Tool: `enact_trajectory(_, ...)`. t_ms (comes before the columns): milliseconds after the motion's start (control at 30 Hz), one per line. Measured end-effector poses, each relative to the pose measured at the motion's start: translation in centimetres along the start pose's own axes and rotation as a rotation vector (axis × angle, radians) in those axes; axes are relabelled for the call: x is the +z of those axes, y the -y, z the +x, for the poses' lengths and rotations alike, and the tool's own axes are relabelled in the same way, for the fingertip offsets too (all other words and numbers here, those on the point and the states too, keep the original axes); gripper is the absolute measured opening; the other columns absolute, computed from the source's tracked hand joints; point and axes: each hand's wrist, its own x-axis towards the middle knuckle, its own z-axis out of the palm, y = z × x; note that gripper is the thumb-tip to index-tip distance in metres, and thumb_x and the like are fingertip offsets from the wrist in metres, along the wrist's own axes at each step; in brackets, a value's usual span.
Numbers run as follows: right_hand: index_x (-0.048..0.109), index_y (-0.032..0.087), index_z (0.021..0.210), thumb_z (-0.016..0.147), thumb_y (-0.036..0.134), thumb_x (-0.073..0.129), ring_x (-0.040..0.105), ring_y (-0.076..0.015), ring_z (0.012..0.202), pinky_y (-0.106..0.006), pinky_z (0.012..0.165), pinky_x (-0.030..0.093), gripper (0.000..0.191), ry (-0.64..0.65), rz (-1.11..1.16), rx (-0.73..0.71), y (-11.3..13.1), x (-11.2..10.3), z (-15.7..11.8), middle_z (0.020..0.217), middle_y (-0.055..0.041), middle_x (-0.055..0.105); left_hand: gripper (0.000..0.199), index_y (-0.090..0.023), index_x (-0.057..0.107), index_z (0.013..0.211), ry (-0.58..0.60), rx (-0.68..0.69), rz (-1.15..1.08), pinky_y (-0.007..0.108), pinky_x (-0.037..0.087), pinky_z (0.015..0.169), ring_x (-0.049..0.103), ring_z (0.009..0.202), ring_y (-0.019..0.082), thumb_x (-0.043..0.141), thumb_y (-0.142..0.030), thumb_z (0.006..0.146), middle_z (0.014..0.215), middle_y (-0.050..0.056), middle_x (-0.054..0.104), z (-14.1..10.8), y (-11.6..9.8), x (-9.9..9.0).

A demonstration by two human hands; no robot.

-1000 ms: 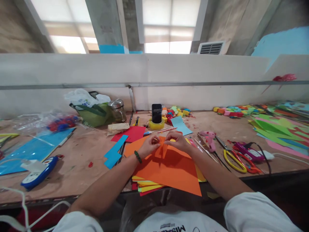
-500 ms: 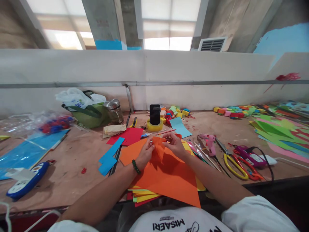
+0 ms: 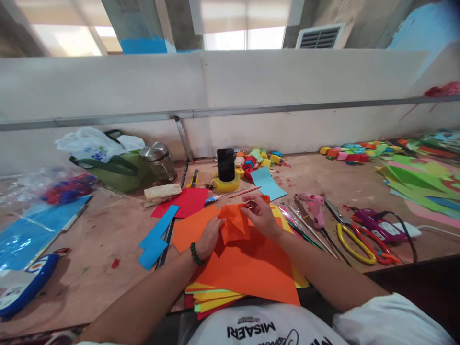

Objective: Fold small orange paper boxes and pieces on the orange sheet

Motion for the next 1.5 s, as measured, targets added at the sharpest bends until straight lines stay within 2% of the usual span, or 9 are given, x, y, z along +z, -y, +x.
enact_trajectory(267,0.053,0.023,0.107,0.073,0.031,0.068,0.059,-0.0113,0.072,-0.028,0.068,0.052,0.038,0.054,-0.002,0.051,0.4,-0.3,0.1,0.102,-0.0034,0.059,0.034,-0.012,0.07,0.089,0.062,-0.152,-0.271,0.034,0.052,0.071,0.069,0.078,0.027,0.063,-0.041,0.072,0.078,0.008,0.074,0.1,-0.5,1.2)
enact_trajectory(600,0.054,0.018,0.112,0.074,0.035,0.064,0.042,-0.0098,0.054,-0.022,0.052,0.035,0.043,0.219,-0.123,0.152,1.1,-0.8,0.3,0.061,0.0081,0.042,0.05,-0.011,0.069,0.095,0.119,-0.165,-0.347,0.035,0.052,0.074,0.068,0.078,0.025,0.077,-0.048,0.063,0.081,0.008,0.074,0.3,-0.6,0.8)
enact_trajectory(800,0.059,0.018,0.109,0.08,0.028,0.062,0.051,-0.0118,0.062,-0.024,0.059,0.039,0.031,0.464,-0.39,0.131,5.1,-1.7,0.3,0.069,0.0028,0.057,0.046,-0.013,0.069,0.098,0.324,-0.11,-0.107,0.032,0.051,0.075,0.065,0.082,0.022,0.073,-0.05,0.071,0.086,0.006,0.072,0.0,-2.0,0.1)
enact_trajectory(933,0.056,0.019,0.116,0.086,0.043,0.059,0.05,-0.0101,0.056,-0.022,0.054,0.04,0.039,0.709,-0.311,0.14,6.0,-3.6,0.6,0.067,0.0038,0.058,0.051,-0.015,0.063,0.117,0.361,-0.058,0.004,0.032,0.051,0.08,0.064,0.093,0.024,0.07,-0.043,0.074,0.101,0.008,0.07,0.3,-1.5,-0.3)
enact_trajectory(1067,0.041,0.024,0.14,0.065,0.042,0.081,0.061,-0.0201,0.097,-0.034,0.082,0.05,0.087,0.852,-0.479,-0.051,6.2,-5.6,0.7,0.121,-0.0112,0.058,0.048,-0.016,0.061,0.12,0.354,-0.021,0.086,0.035,0.05,0.091,0.06,0.108,0.026,0.067,-0.036,0.077,0.119,0.01,0.066,0.8,-0.5,-0.6)
enact_trajectory(1133,0.049,0.024,0.134,0.069,0.033,0.079,0.051,-0.0269,0.119,-0.043,0.095,0.045,0.072,0.801,-0.644,-0.236,6.4,-5.8,0.8,0.138,-0.0143,0.047,0.052,-0.016,0.057,0.125,0.319,0.008,0.134,0.038,0.047,0.098,0.056,0.116,0.027,0.066,-0.034,0.077,0.128,0.011,0.061,1.2,-0.3,-0.5)
enact_trajectory(1233,0.068,0.022,0.105,0.087,0.021,0.062,0.052,-0.0247,0.115,-0.043,0.095,0.045,0.02,0.815,-0.75,-0.518,6.2,-5.2,0.9,0.125,-0.0119,0.059,0.058,-0.012,0.049,0.134,0.288,-0.017,0.223,0.04,0.044,0.102,0.054,0.12,0.027,0.061,-0.029,0.079,0.134,0.014,0.057,1.7,-0.3,-0.3)
enact_trajectory(1367,0.069,0.017,0.094,0.094,0.013,0.047,0.057,-0.0194,0.093,-0.034,0.085,0.048,0.023,0.91,-0.773,-0.664,4.9,-4.4,0.8,0.097,-0.0103,0.069,0.061,-0.013,0.045,0.137,0.223,-0.01,0.512,0.042,0.048,0.096,0.059,0.108,0.025,0.059,-0.021,0.078,0.124,0.013,0.061,1.4,-1.2,-0.1)
enact_trajectory(1500,0.067,0.013,0.091,0.087,0.006,0.049,0.058,-0.0217,0.089,-0.037,0.081,0.049,0.02,0.932,-0.873,-0.597,3.8,-4.3,-0.1,0.091,-0.0129,0.068,0.046,-0.019,0.051,0.132,0.091,0.358,0.847,0.044,0.044,0.1,0.058,0.106,0.023,0.048,-0.016,0.086,0.114,0.011,0.062,-0.9,-2.5,0.3)
